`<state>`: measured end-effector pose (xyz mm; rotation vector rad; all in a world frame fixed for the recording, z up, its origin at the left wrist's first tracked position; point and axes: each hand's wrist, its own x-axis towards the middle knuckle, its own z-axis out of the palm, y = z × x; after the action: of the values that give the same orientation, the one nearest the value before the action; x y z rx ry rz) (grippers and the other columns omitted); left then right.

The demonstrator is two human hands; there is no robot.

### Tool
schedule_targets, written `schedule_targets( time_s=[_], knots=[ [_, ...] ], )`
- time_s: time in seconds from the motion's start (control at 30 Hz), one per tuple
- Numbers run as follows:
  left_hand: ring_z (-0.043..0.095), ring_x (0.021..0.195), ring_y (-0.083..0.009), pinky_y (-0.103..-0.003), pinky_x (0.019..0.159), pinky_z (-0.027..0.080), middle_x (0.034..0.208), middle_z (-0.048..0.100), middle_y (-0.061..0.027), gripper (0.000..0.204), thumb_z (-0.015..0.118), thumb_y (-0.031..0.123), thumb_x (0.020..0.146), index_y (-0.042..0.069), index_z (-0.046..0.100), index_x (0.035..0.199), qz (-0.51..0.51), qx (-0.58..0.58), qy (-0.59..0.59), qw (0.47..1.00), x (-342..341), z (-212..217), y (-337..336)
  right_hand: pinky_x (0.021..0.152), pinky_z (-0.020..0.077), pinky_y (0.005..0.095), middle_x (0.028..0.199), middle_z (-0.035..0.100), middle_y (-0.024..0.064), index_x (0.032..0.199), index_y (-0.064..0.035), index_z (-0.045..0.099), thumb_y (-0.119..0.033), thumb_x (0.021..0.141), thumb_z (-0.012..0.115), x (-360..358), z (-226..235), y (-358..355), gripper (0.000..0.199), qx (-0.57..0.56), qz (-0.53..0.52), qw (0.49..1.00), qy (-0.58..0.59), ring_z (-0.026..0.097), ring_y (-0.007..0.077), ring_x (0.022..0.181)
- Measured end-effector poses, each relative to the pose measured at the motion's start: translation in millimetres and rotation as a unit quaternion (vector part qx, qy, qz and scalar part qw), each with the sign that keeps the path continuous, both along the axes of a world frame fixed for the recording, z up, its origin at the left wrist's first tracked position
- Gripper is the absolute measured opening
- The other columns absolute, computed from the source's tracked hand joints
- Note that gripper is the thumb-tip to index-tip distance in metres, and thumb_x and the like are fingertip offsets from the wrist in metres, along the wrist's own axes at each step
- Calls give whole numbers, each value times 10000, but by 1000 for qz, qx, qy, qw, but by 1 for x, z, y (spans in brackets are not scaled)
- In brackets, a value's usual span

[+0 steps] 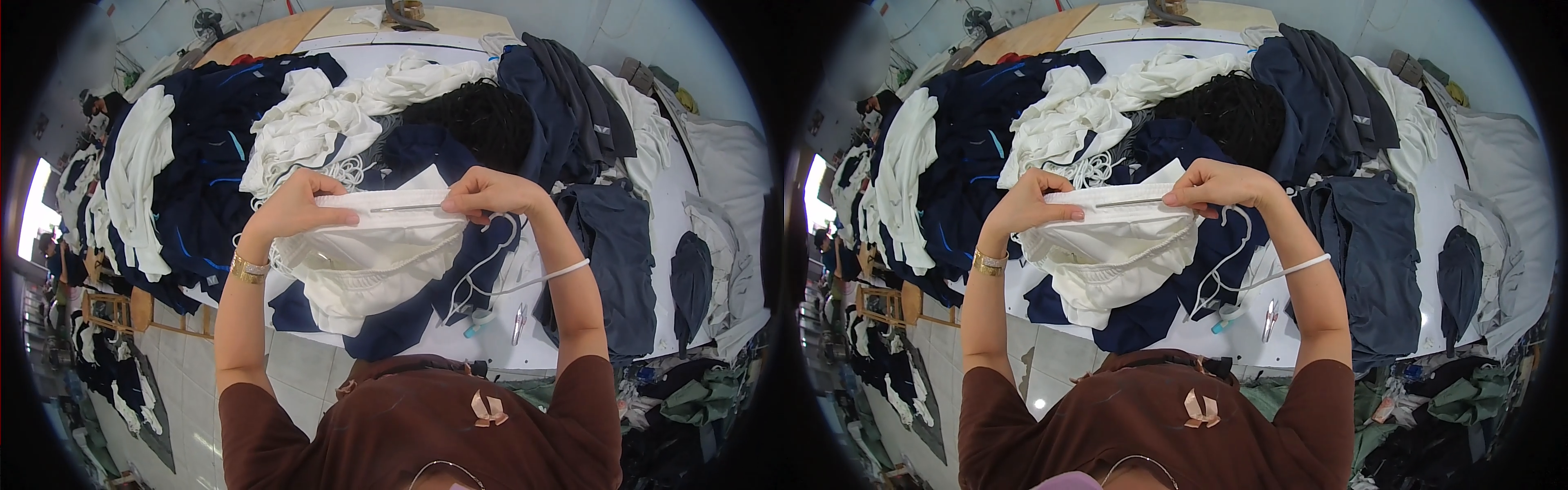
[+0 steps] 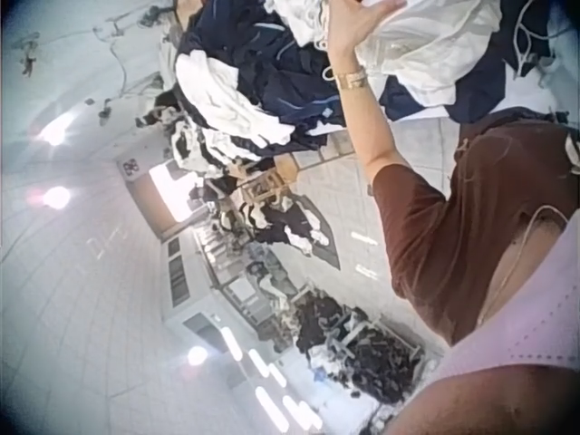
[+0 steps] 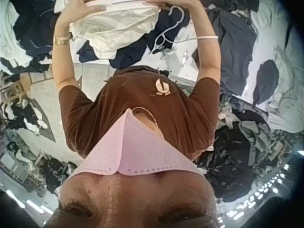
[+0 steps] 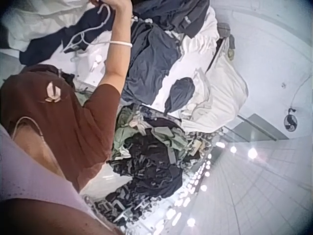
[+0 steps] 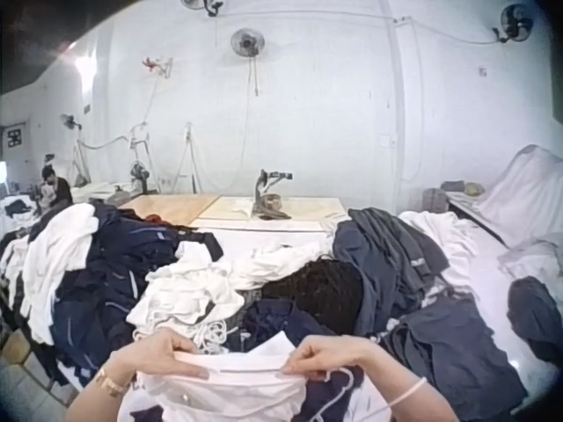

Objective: Threading drawstrings through the waistbands of shorts using a long threading needle.

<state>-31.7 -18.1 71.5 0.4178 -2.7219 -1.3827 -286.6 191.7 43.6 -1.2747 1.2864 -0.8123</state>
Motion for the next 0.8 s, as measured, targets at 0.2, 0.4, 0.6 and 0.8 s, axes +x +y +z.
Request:
schedule_targets(
  time_s=[0.2, 0.4, 0.6, 0.8],
  knots=[
    [463, 626, -42, -221, 583, 381, 654, 590, 31, 276, 841, 227, 728, -4, 694, 755, -7, -14, 5, 1000, 1, 2, 2, 479, 357, 223, 524, 489, -23, 600, -37, 595, -293, 941, 632, -4, 2, 6, 429, 9, -19, 1000, -15, 473, 60, 452],
    [486, 616, -59, -239, 584, 406, 660, 613, -10, 274, 820, 215, 729, -21, 695, 788, -12, -41, 8, 999, -1, 2, 10, 476, 383, 227, 522, 502, -22, 636, -23, 629, -285, 949, 615, 0, 5, 7, 408, 6, -18, 999, 42, 513, 60, 459],
    [554, 586, -132, -262, 590, 436, 676, 647, -60, 250, 810, 230, 742, 11, 702, 794, -100, -128, 41, 986, -9, -6, 29, 438, 417, 230, 522, 553, -8, 690, 8, 648, -292, 947, 608, 18, 15, 9, 397, 23, 33, 995, 90, 549, 73, 438],
    [615, 622, -179, -290, 605, 464, 712, 671, -111, 265, 781, 262, 773, 13, 702, 815, -183, -30, 45, 982, -11, -21, 53, 504, 497, 233, 763, 683, 96, 710, 28, 662, -198, 905, 665, 29, 15, 21, 299, -45, 68, 989, 124, 653, 103, 548]
  ],
)
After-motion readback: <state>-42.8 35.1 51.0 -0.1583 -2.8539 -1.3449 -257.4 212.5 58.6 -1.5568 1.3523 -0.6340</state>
